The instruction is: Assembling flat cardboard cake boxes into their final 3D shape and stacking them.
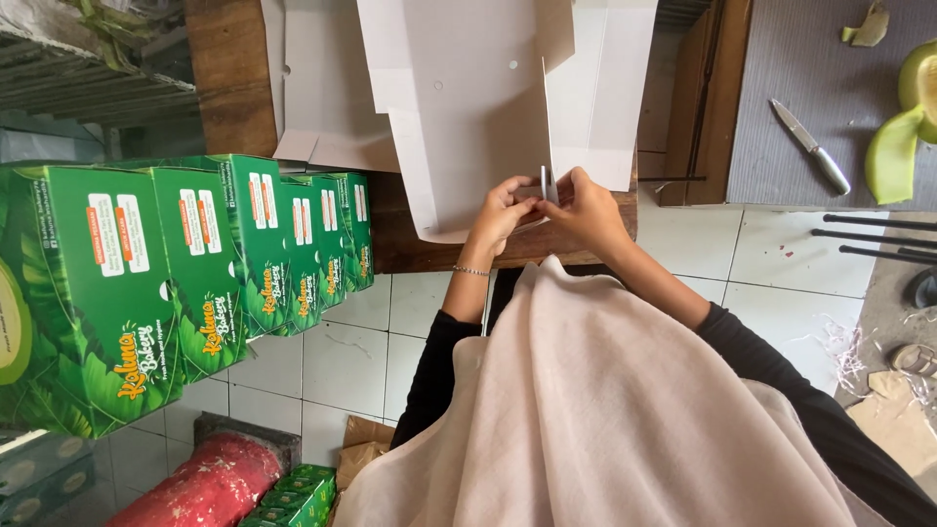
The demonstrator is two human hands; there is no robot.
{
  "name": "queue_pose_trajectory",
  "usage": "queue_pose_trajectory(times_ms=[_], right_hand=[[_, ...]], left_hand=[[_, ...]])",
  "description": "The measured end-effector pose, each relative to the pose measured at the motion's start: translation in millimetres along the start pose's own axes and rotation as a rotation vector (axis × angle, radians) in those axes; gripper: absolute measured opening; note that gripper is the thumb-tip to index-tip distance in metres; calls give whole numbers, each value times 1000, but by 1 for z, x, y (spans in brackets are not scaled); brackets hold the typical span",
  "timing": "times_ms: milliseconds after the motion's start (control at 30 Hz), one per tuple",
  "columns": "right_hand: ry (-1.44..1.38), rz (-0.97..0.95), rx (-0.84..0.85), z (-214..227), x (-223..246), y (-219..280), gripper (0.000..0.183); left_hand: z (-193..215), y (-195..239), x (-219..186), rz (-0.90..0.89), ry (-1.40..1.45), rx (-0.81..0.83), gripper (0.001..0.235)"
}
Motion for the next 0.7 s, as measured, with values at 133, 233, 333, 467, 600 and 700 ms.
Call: queue_pose_trajectory(times_ms=[133,233,333,467,600,700], right_hand=[[154,105,-162,8,-9,-2,33],[216,-8,-220,2,-39,-18,34],[217,-31,-258,20,-64,-29,32],[225,-22,-279,26,-73,-30,29],[360,-81,-306,14,-70,-40,30],[482,-95,-275,4,-67,-50,30]], left_hand=[[-13,-7,50,88,10,-17,39],[-33,6,15,-20,-759,157,27],[-38,30,-103,-461,-1013,-70,30],[38,8,-141,-705,-1394,-402,45],[139,-44,-41,-224,-840,-495,86],[125,-41,-52,-79,-476,-344,83]])
Point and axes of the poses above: each hand's wrist, its own y-axis away from the middle knuckle, its own z-axis out of the back of the hand, x = y × z, the point moved 5 cm from there along -y, towards the middle knuckle, and after that the axes turned 15 degrees about -z, right-handed, at the moved point
